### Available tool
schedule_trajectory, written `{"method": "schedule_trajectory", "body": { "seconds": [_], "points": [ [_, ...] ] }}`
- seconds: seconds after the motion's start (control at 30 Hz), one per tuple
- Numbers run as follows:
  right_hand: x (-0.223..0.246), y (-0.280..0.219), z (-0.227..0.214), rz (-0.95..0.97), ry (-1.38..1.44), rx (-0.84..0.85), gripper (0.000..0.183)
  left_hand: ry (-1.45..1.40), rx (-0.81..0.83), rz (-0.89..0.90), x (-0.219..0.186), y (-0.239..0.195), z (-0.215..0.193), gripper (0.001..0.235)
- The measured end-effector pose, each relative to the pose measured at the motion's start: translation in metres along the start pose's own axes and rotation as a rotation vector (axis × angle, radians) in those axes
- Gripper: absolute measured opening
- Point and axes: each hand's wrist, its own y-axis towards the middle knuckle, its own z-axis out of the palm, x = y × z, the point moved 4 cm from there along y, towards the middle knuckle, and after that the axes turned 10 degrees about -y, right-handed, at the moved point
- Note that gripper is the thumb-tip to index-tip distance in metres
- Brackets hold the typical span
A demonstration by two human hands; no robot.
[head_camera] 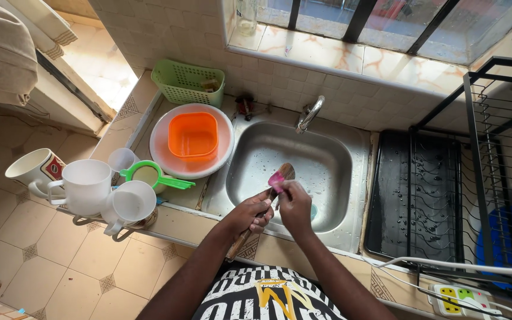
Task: Washing a plate, wooden spoon, and pot in a kitchen sink using a cleaning cloth
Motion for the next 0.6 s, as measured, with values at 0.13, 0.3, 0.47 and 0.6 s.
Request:
{"method": "schedule_trajectory", "body": {
  "seconds": [0.13,0.3,0.47,0.6],
  "points": [
    [-0.023,0.011,-0.001,0.089,0.013,0.018,0.004,0.02,0.002,0.0,0.001,-0.012,0.005,0.055],
    [-0.033,0.039,-0.009,0.054,-0.11,-0.011,0.004,-0.003,0.026,-0.012,0.002,-0.016,0.01,0.057],
    [-0.001,0.013,-0.001,0.017,0.032,0.148,0.006,0.008,0.017,0.003,-0.001,-0.012,0.004,0.056],
    [-0.047,0.043,-0.004,0.05,0.036,0.049,0.008,0.027,0.015,0.002,0.003,-0.013,-0.002,0.059]
  ]
}}
